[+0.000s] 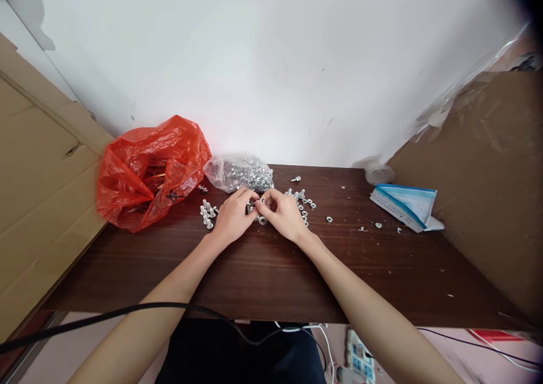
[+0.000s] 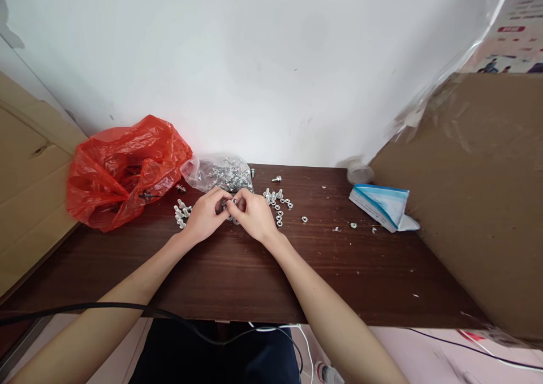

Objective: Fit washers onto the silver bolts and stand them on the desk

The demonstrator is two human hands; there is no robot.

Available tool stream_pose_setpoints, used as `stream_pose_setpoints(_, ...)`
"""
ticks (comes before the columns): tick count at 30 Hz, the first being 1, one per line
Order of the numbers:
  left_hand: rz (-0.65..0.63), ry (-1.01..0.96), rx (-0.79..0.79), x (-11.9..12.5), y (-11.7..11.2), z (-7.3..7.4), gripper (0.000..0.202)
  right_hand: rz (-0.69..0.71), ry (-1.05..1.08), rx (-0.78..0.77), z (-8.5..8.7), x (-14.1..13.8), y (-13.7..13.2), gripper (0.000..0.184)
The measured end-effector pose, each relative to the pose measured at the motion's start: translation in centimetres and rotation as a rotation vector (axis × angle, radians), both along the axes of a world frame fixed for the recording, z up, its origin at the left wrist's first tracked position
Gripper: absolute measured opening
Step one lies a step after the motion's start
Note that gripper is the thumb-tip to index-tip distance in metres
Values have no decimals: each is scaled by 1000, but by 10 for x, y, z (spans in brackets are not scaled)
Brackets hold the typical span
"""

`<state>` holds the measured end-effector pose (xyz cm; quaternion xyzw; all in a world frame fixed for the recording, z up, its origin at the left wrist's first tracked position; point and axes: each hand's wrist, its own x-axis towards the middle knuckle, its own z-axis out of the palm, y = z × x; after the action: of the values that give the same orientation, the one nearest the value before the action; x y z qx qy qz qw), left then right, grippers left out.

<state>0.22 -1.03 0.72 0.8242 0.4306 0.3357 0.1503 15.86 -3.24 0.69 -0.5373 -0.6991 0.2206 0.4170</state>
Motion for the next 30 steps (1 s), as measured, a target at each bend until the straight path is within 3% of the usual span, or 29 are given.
stream_pose_setpoints(10,12,47,2,1,1,-2,21,-44,44,114,0,2,3,18)
stream_pose_setpoints(30,33,43,11,0,0,-1,17,-17,19,138,-2,4,5,14)
